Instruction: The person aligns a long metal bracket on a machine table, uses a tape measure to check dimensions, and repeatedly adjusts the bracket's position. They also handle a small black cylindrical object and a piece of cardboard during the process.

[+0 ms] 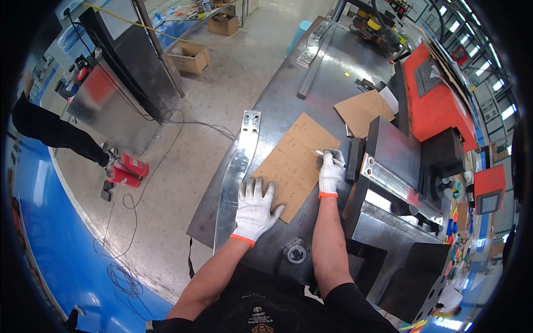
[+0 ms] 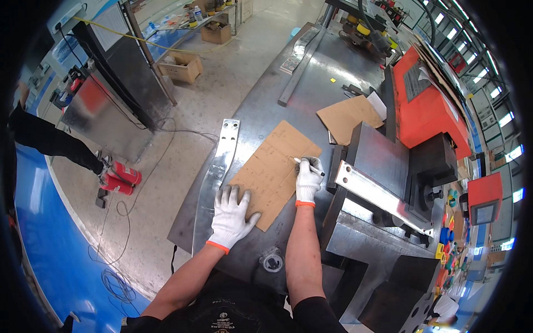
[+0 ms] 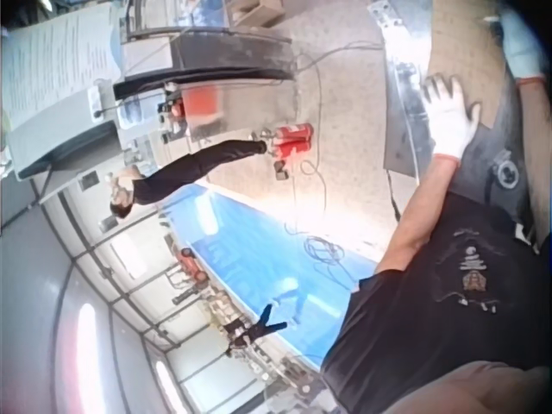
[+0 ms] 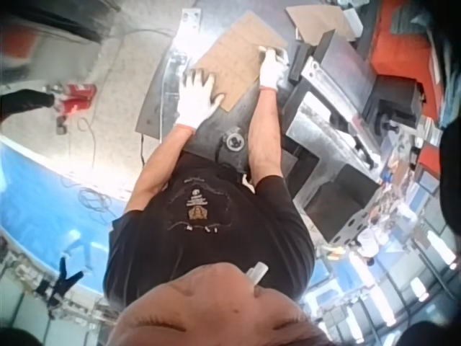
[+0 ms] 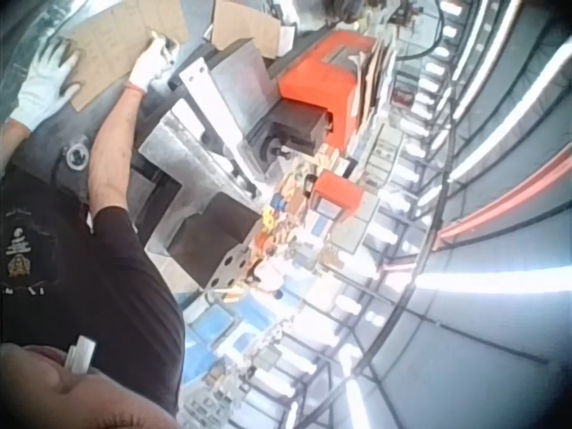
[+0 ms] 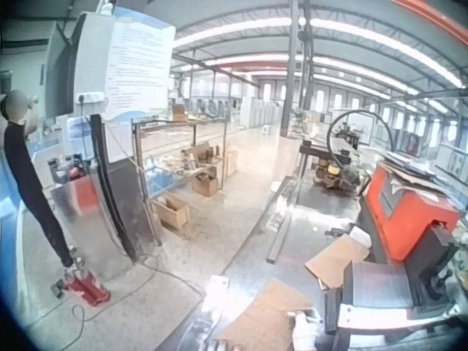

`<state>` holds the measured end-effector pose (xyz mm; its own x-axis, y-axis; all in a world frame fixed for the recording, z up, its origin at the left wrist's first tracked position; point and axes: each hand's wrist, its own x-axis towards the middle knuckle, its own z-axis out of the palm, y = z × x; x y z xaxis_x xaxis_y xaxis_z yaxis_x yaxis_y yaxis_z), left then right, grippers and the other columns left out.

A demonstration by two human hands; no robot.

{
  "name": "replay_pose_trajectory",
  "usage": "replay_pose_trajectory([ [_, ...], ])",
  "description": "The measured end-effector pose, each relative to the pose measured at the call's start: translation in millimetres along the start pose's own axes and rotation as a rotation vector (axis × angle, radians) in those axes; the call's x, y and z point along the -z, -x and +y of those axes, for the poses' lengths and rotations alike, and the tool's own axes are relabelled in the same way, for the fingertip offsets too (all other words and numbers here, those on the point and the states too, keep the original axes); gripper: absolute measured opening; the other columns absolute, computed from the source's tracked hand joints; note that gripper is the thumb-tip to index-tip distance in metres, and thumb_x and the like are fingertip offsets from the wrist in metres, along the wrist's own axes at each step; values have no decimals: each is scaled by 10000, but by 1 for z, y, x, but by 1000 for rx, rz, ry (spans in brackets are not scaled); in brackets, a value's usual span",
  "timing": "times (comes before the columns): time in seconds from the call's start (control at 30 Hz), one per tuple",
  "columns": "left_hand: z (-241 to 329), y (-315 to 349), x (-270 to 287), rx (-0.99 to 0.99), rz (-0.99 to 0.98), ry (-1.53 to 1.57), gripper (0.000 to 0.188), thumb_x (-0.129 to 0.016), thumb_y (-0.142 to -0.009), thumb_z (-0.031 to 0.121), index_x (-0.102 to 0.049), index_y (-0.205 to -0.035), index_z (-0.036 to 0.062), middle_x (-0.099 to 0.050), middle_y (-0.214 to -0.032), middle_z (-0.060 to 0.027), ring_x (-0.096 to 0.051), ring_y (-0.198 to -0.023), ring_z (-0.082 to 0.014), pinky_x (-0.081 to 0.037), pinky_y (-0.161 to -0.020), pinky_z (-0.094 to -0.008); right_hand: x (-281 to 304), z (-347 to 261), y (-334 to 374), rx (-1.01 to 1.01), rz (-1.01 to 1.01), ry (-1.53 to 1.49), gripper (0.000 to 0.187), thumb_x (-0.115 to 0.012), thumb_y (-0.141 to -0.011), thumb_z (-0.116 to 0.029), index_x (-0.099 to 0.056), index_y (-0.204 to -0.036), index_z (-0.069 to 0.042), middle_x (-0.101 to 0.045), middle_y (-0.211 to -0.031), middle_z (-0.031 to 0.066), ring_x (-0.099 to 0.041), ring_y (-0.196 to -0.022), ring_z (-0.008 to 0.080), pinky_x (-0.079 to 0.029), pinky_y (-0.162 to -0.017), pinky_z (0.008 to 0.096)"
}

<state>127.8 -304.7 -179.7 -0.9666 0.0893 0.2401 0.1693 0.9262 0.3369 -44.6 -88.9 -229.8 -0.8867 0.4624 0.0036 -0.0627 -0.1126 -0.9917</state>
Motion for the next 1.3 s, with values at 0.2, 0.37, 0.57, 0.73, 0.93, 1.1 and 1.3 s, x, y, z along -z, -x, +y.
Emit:
replay_pose_trajectory([
  [0.2,0,4,-1,-3,18,-2,734,-786,-859,499,-601,-1421,65,-501,-1437,-255,-424,-1405,-460,-286,-1224,-621,-7,-15,14,70,-1,-16,28,-672,-979,-43,-677,-973,-16,-701,-831,43,-646,-694,107,-514,-624,264],
  [0.37,-3,7,1,8,-18,-16,739,-741,-897,519,-588,-1422,23,-520,-1452,-267,-404,-1441,-462,-246,-1250,-624,-10,-60,74,151,21,-62,105,-638,-1053,-92,-660,-1094,2,-713,-869,69,-670,-723,124,-559,-670,267],
  [0.57,-1,10,3,-31,-52,-108,731,-682,-942,486,-562,-1462,-14,-540,-1486,-309,-396,-1482,-487,-153,-1284,-667,39,-138,174,151,-150,8,311,-490,-1133,-228,-669,-1159,25,-797,-1072,164,-716,-875,164,-572,-811,306],
  [0.73,-20,29,-11,42,262,241,693,-762,-892,188,-500,-1504,-3,-505,-1463,-311,-487,-1365,-478,-361,-1197,-572,97,-162,268,156,-193,-60,274,-490,-1109,-97,-703,-1224,29,-767,-1015,63,-668,-839,91,-543,-747,256],
  [0.93,53,87,62,-82,299,710,540,-700,-918,74,-571,-1436,-6,-588,-1281,-213,-637,-1045,-334,-541,-926,-440,182,-171,383,-19,-90,-139,270,-521,-1064,-31,-700,-1262,12,-724,-984,49,-635,-800,64,-522,-722,229],
  [1.1,83,134,109,-162,103,872,402,-686,-919,15,-642,-1316,-32,-662,-1026,-117,-638,-896,-214,-531,-821,-354,216,-203,436,54,133,-194,256,-533,-1047,-45,-700,-1223,36,-720,-945,59,-656,-790,90,-553,-725,262],
  [1.3,186,190,196,-488,-105,1320,321,-685,-817,-5,-685,-1136,-43,-700,-984,-129,-670,-778,-201,-550,-688,-318,272,-237,467,244,430,-224,294,-478,-974,-65,-672,-1133,89,-722,-920,161,-679,-719,181,-565,-660,320],
])
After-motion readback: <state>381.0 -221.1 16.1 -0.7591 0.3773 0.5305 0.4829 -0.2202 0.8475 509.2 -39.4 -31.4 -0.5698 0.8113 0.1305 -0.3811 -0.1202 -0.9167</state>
